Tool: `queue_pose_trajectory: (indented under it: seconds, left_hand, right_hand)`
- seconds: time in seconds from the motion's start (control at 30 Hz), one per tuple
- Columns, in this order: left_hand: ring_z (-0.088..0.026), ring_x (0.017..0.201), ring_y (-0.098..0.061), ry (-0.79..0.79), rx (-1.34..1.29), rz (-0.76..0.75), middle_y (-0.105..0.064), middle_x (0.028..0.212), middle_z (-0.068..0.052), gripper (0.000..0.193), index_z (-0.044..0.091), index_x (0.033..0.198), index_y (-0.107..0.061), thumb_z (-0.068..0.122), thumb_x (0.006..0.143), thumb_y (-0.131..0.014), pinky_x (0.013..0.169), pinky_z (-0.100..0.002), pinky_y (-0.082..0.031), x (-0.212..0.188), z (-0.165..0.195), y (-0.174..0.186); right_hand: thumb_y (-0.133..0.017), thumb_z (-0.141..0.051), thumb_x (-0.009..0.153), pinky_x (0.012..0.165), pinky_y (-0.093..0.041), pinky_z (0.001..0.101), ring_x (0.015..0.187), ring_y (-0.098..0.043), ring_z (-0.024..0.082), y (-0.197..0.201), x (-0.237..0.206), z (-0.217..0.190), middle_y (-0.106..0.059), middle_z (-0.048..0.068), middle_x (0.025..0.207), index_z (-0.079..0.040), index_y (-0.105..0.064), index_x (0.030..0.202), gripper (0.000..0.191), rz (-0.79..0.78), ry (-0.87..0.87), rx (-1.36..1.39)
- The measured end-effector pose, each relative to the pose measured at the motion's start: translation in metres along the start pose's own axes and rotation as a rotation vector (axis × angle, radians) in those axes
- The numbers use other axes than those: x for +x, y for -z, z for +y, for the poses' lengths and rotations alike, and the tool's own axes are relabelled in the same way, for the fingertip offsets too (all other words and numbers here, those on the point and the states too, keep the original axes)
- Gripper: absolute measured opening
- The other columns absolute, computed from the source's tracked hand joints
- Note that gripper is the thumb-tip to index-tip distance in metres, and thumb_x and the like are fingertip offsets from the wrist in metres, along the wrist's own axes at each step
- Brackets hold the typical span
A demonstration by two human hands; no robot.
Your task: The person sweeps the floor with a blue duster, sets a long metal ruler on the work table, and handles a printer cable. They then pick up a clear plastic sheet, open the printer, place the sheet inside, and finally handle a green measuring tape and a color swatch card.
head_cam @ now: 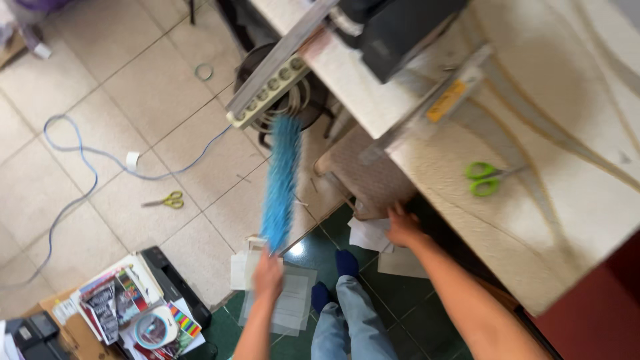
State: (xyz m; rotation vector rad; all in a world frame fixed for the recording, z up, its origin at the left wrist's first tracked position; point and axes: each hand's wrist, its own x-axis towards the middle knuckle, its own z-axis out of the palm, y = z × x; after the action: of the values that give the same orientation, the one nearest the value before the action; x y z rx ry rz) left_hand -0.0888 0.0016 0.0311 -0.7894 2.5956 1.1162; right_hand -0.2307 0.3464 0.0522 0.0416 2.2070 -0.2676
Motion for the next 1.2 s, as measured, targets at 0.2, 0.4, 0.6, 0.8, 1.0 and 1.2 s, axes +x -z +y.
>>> queue_pose_trajectory:
  seconds: [0.2,0.4,0.6,0.8,1.0,1.2]
  left_hand:
    - [-0.046,0.102,-0.069,0.247,0.350,-0.221,-0.072,0.112,-0.026,0.054,0.016,0.143,-0.053,0.035,0.092,-0.059,0.087,-0.052,-0.055,-0.094,-0.032,0.062]
    - [-0.045,0.093,-0.072,-0.426,-0.155,-0.260,-0.073,0.104,-0.025,0.061,0.010,0.141,-0.047,0.021,0.085,-0.069,0.078,-0.050,-0.058,-0.155,0.105,0.012]
    - [-0.045,0.131,-0.056,-0.941,-0.348,-0.624,-0.058,0.142,-0.025,0.060,0.012,0.151,-0.044,0.012,0.092,-0.059,0.111,-0.050,-0.047,-0.195,0.332,-0.013]
    - [-0.038,0.117,-0.063,-1.122,0.079,-0.585,-0.066,0.129,-0.018,0.045,0.008,0.128,-0.063,0.022,0.086,-0.069,0.097,-0.048,-0.052,-0.143,0.339,0.044]
    - [-0.038,0.114,-0.063,-0.737,0.319,-0.462,-0.068,0.122,-0.017,0.044,0.008,0.128,-0.064,0.026,0.088,-0.070,0.096,-0.047,-0.052,-0.015,0.206,0.133]
    - [-0.035,0.120,-0.063,-0.313,0.305,-0.327,-0.068,0.129,-0.016,0.051,0.010,0.128,-0.065,0.040,0.087,-0.069,0.100,-0.045,-0.051,0.146,0.136,0.202]
  right_hand:
    - [-0.070,-0.023,0.095,0.102,-0.055,0.0395,0.120,-0.065,0.026,-0.015,-0.100,0.027,-0.067,0.009,0.129,-0.009,-0.066,0.123,0.032,0.763,0.453,0.393]
    - [-0.065,-0.027,0.106,0.087,-0.051,0.0333,0.090,-0.062,0.017,-0.031,-0.190,0.082,-0.066,0.006,0.098,-0.005,-0.066,0.114,0.023,0.958,0.293,1.249]
    - [-0.063,-0.027,0.094,0.079,-0.053,0.0344,0.091,-0.067,0.018,-0.012,-0.230,0.097,-0.073,0.005,0.100,-0.002,-0.069,0.110,0.030,0.564,0.277,1.414]
    - [-0.070,-0.024,0.096,0.089,-0.051,0.0510,0.101,-0.064,0.039,0.081,-0.192,0.156,-0.064,0.022,0.114,0.006,-0.056,0.125,0.043,0.918,-0.328,1.107]
    - [-0.076,-0.030,0.088,0.109,-0.035,0.0621,0.134,-0.047,0.053,0.097,-0.200,0.096,-0.044,0.036,0.146,0.012,-0.041,0.149,0.081,1.170,-0.559,0.327]
    - [-0.071,-0.022,0.090,0.085,-0.055,0.0391,0.095,-0.066,0.027,0.085,-0.124,-0.107,-0.066,0.013,0.113,-0.007,-0.067,0.115,0.030,0.980,0.369,0.545]
